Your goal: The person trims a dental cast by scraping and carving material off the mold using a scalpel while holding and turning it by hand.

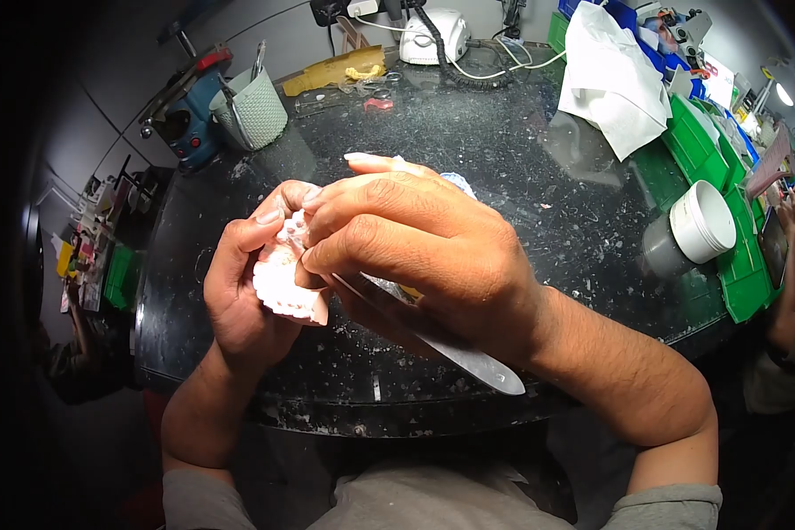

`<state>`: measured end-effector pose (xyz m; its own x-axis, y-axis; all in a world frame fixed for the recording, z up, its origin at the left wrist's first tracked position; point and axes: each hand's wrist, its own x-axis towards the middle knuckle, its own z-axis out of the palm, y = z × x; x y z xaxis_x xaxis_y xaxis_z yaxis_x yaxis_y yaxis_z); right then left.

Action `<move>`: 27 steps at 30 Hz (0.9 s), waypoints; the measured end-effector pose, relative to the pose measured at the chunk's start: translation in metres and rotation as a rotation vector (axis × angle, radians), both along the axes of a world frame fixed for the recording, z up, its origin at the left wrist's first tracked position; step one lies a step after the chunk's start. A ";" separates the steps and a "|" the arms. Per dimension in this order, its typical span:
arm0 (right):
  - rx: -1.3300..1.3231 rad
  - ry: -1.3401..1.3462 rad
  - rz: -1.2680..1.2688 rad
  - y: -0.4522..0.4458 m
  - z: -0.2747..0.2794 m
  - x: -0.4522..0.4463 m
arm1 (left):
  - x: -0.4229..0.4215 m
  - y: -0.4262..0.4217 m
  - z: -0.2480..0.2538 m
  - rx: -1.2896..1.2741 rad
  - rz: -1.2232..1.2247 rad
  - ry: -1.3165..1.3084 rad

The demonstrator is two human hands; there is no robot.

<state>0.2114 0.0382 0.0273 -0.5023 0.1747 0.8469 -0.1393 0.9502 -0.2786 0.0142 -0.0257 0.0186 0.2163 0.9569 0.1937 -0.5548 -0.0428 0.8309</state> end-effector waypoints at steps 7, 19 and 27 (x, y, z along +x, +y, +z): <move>-0.029 -0.003 0.016 0.000 0.001 0.002 | 0.000 0.000 0.000 -0.009 -0.010 0.010; 0.045 0.137 -0.093 0.012 0.007 0.014 | 0.004 -0.003 0.006 0.149 0.015 0.058; 0.103 0.063 -0.128 -0.001 0.010 0.013 | 0.015 -0.003 0.005 0.189 0.174 0.019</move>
